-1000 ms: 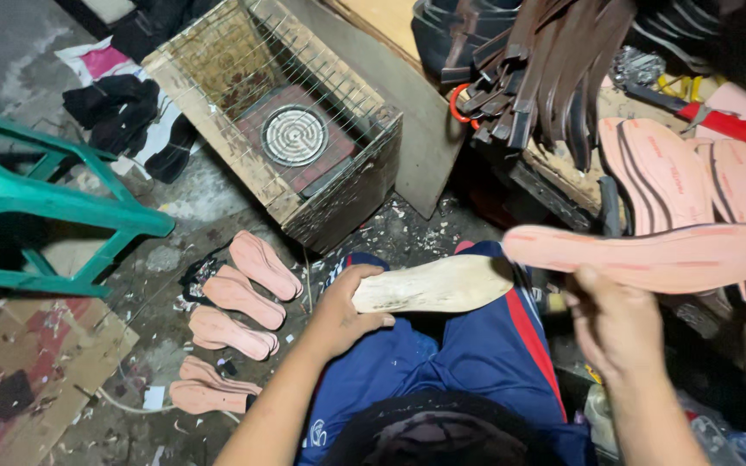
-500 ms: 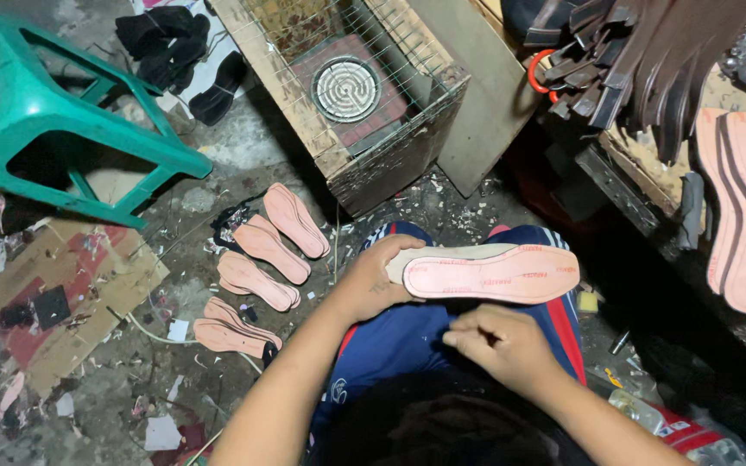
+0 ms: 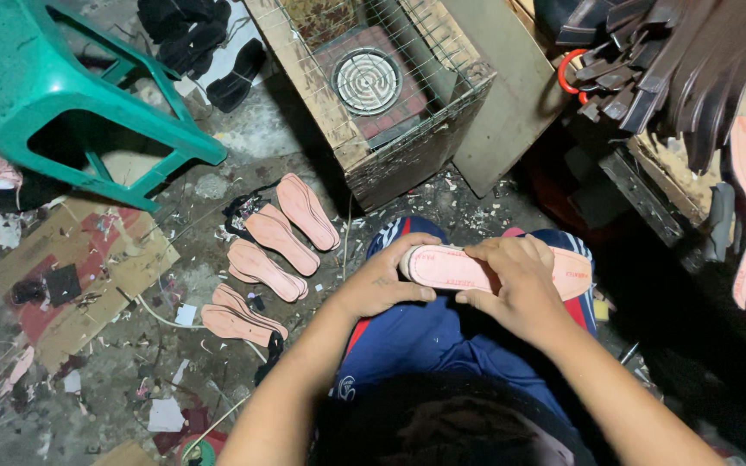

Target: The person sits with a shoe sole on their lap, uses pliers to pull and shape the black foam edge of the sole, then places a pink insole onto the sole and aligns it. They trace along the insole edge with a marker, press the insole down, and finally hold a wooden shoe last and hammer.

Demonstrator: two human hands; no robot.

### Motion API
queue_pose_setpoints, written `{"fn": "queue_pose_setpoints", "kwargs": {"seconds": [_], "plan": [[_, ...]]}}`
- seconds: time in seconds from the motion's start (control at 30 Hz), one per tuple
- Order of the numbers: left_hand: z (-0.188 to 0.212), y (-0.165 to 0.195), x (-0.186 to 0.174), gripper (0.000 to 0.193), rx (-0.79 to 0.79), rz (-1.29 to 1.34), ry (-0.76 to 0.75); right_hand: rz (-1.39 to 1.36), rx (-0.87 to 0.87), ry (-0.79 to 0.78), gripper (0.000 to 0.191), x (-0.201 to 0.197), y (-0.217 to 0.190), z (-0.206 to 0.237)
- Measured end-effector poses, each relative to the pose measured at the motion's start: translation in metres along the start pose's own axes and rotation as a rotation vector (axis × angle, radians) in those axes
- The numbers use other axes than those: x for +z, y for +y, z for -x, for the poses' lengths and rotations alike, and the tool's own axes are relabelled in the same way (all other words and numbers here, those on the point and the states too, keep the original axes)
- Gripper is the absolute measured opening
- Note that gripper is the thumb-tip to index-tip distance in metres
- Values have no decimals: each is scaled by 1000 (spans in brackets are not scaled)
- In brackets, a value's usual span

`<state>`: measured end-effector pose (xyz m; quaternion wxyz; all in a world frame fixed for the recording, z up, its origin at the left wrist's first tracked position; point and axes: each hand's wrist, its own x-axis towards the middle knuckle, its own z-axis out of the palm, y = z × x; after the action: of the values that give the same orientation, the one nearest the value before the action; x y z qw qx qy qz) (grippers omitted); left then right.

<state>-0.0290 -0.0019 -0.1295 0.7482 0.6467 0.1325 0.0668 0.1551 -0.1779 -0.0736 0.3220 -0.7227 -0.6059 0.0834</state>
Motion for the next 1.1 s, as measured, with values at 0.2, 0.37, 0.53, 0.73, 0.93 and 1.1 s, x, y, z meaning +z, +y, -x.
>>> {"fn": "queue_pose_setpoints", "kwargs": {"seconds": [0.2,0.37,0.53,0.73,0.93,1.1], "plan": [[3,1,0,79,26,-25,-22,23,16,-13,64,3,-9,-4],[6,13,2,83,105,-259,43,51,47,-42,63,0,-19,-5],[15,14,7,82,348,-753,290,50,16,-3,63,-3,-27,-5],[-3,-20,31,43,-139,209,357,49,-1,17,63,-5,-25,-2],[21,-28,7,44,-88,473,308,130,206,365,39,-37,8,37],[34,-21,-1,49,-87,562,278,-644,857,417,35,-39,26,71]]}}
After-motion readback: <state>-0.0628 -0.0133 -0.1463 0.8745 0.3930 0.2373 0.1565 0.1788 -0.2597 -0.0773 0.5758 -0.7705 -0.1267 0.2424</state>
